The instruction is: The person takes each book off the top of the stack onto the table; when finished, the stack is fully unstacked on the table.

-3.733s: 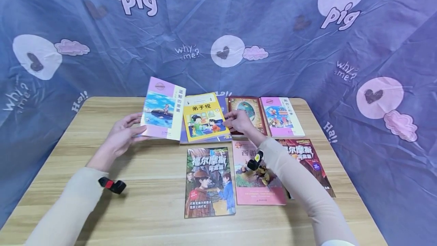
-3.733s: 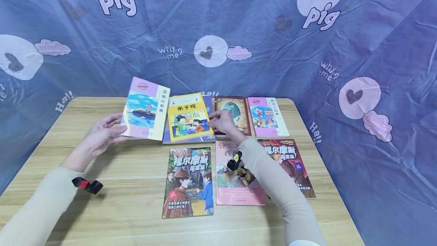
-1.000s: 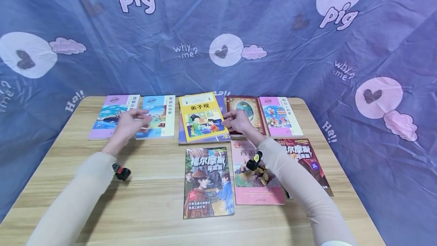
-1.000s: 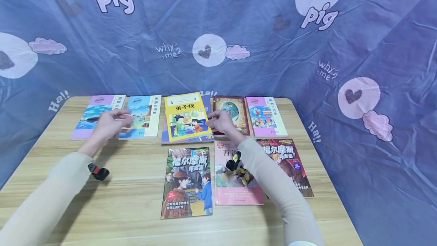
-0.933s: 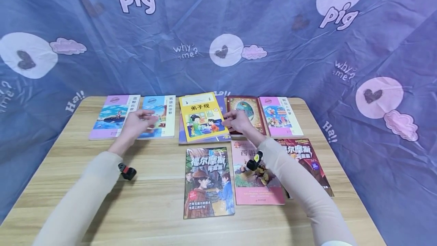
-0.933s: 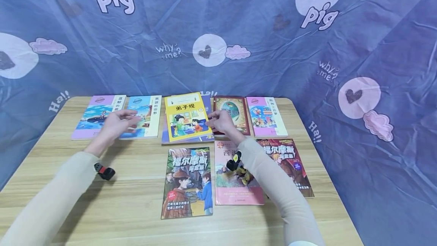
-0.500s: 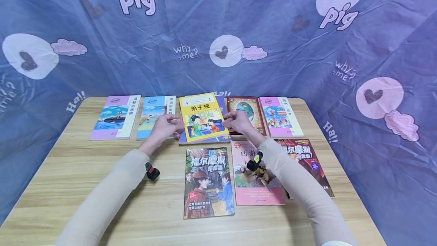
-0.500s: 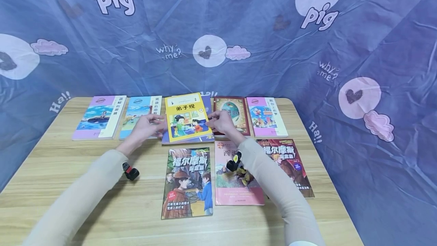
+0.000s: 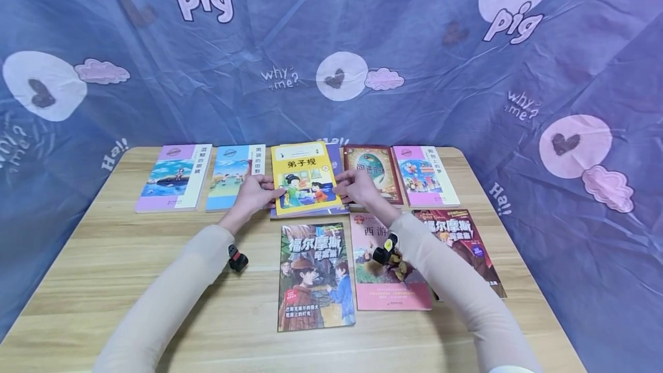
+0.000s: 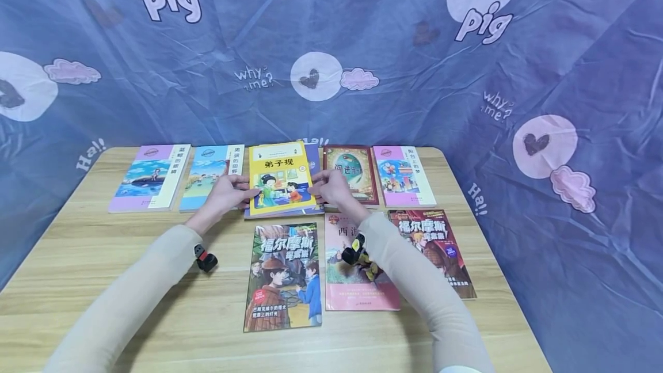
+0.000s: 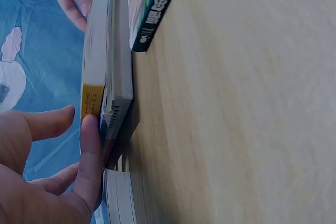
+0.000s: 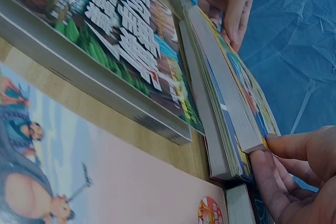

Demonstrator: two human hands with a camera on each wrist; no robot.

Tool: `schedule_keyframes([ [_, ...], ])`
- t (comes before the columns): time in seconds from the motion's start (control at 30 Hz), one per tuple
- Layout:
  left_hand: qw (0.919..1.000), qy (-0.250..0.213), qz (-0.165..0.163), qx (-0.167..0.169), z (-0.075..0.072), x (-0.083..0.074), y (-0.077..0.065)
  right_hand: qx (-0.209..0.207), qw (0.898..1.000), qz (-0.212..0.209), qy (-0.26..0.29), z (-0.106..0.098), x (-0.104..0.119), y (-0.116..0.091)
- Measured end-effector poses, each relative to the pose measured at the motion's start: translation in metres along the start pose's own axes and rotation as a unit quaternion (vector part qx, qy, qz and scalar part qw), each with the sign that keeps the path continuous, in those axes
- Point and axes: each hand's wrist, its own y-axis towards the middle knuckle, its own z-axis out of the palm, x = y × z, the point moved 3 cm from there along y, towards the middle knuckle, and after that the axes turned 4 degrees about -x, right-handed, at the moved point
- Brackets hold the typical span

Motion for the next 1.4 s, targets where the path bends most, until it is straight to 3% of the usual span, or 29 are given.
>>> schedule_keyframes([
  [0.2,0.9975,0.065,0.022,-0.017,-0.003,0.0,-0.001,0.011,1.0,-0.004,-0.006,0.003,0.001,-0.001],
  [0.4,0.9956,0.086,0.035,-0.012,-0.005,-0.001,-0.002,0.0,0.999,-0.013,-0.035,-0.002,-0.001,0.003],
  [0.77,0.9981,0.059,0.002,0.015,-0.008,-0.004,0.001,-0.053,0.996,-0.03,-0.072,-0.013,-0.003,0.012],
  [1.4,0.9977,0.062,-0.014,0.024,-0.011,-0.008,0.0,-0.063,0.993,-0.026,-0.093,-0.014,-0.004,0.016],
])
